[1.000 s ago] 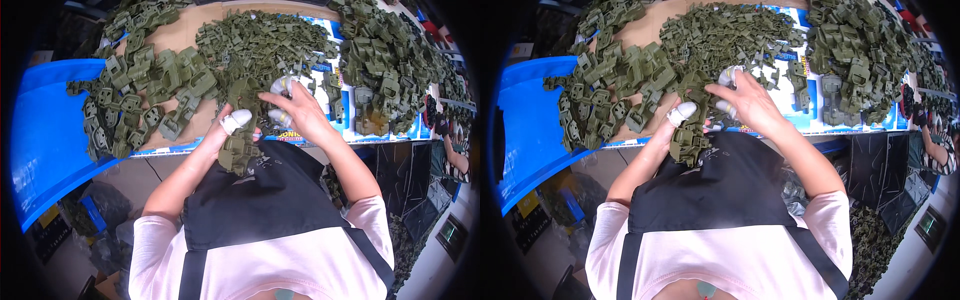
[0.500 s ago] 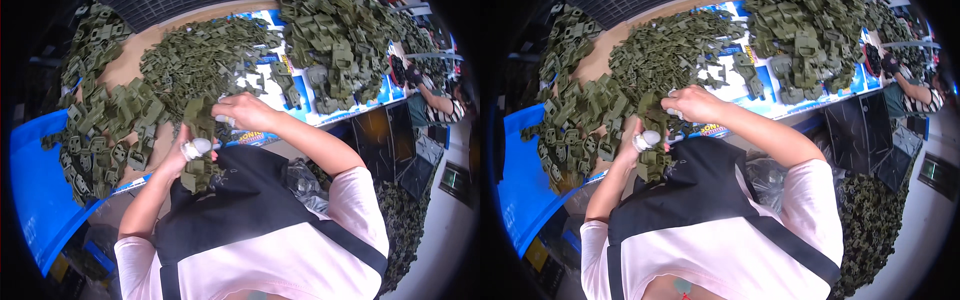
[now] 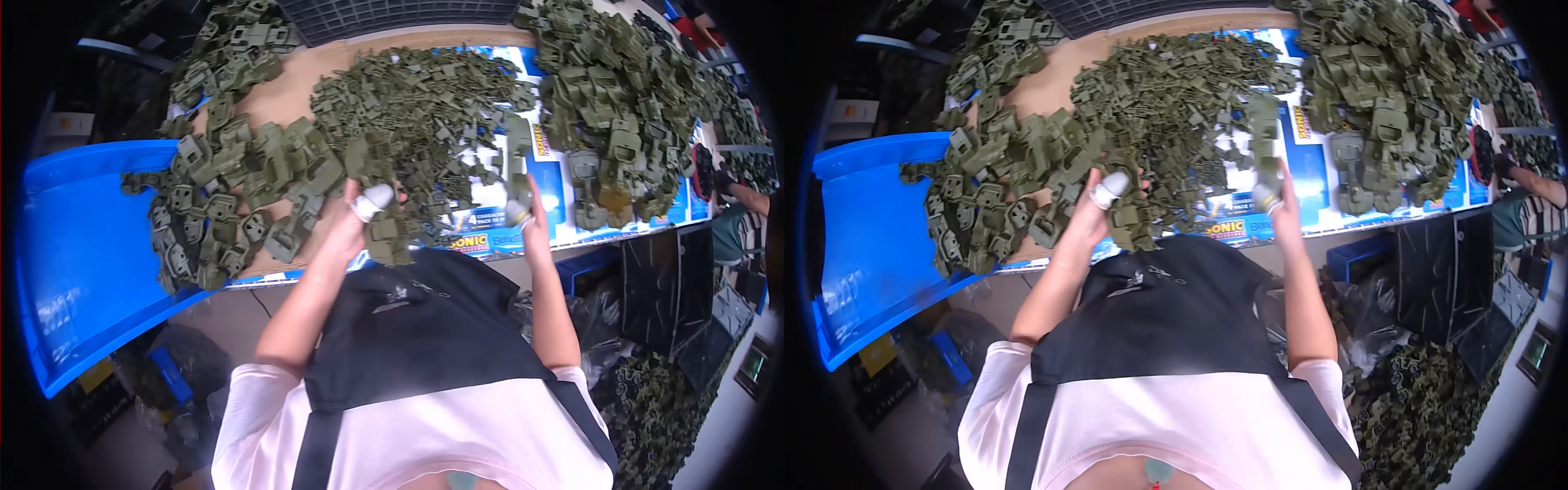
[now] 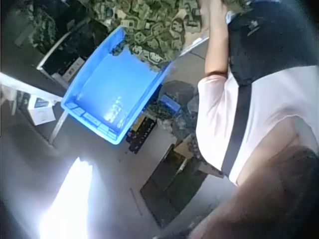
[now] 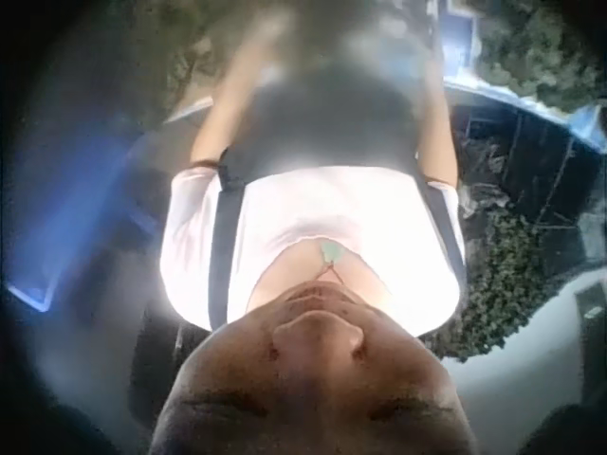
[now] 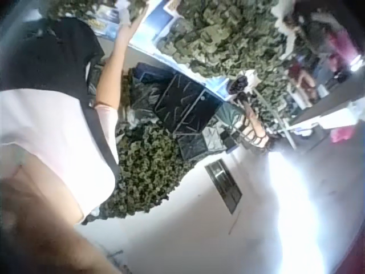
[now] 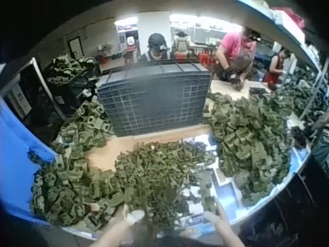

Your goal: The person sorts green plastic military gear components on a table, picking them up and placing them into a blue bin. They repeatedly transfer items from a large pile on the table into the bin, occasionally shaking the bin to settle the contents.

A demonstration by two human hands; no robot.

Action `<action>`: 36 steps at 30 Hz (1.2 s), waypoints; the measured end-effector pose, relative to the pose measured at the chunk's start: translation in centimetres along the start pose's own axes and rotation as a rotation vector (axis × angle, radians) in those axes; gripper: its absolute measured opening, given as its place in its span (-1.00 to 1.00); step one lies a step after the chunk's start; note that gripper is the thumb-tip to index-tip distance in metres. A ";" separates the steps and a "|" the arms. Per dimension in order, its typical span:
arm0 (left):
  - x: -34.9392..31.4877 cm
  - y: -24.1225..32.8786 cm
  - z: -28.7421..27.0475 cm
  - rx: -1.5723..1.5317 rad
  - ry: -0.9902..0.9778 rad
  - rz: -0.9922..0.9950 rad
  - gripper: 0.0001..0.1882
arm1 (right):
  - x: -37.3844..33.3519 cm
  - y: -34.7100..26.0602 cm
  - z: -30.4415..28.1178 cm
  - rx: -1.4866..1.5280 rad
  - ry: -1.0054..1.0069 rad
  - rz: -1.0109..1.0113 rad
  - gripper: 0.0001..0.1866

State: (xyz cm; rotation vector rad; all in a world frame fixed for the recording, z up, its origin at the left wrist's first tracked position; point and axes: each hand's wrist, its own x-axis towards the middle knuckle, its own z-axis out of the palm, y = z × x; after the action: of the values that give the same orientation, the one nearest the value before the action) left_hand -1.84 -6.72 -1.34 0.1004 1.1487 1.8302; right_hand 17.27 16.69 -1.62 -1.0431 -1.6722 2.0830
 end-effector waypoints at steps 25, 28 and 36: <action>-3.8 0.8 3.5 0.072 0.246 0.429 -0.41 | -4.0 -1.2 11.2 0.568 -0.701 0.443 -0.31; -3.7 1.9 1.9 0.119 0.290 0.689 -0.20 | -3.2 -2.9 10.1 0.024 -0.584 0.064 -0.31; -5.8 5.9 5.9 1.626 -0.524 0.198 -0.20 | -4.7 -6.5 8.0 -0.909 -0.802 -0.382 -0.32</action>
State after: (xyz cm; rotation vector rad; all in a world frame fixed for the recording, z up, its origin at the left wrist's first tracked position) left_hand 0.41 -7.81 8.51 1.5157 1.9153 0.4805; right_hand 13.74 9.84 6.67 0.0847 -3.0419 1.5263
